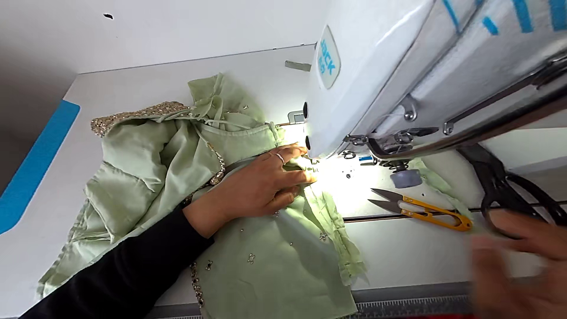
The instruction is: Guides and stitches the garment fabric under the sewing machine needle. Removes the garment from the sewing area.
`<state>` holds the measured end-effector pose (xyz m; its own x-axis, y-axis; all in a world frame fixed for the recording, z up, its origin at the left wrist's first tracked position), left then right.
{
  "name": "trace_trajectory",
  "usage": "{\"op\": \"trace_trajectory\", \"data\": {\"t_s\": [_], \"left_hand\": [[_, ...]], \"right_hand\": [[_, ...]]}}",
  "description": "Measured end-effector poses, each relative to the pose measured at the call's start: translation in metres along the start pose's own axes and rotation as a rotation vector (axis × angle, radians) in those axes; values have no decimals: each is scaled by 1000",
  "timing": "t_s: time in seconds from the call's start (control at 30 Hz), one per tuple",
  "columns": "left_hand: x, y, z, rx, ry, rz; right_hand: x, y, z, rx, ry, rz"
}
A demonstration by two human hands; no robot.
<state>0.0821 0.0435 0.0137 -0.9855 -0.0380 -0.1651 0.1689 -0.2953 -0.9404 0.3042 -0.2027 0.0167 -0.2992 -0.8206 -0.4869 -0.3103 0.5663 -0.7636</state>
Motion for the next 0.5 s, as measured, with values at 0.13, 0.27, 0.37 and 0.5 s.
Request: {"op": "trace_trajectory", "data": {"t_s": [0.13, 0.27, 0.37, 0.5], "left_hand": [[0, -3, 14, -118, -139, -62], [10, 2, 61, -129, -290, -85], [17, 15, 91, -77, -268, -34], [18, 17, 98, -106, -229, 122]], "right_hand": [[-1, 53, -81, -118, -76, -462], [2, 63, -90, -58, -68, -418], [-2, 54, -95, -125, -77, -361], [-3, 47, -124, -228, -166, -297]]}}
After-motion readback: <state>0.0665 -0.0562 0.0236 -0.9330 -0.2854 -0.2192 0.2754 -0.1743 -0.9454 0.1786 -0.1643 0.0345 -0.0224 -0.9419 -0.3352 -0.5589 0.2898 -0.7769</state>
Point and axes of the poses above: each hand's wrist, its own x-axis away from the middle knuckle, its own y-axis out of the palm, z = x × y, the point moved 6 cm from there along -x, towards the middle knuckle, and after that the axes turned 9 degrees about -z, right-handed, at the moved point
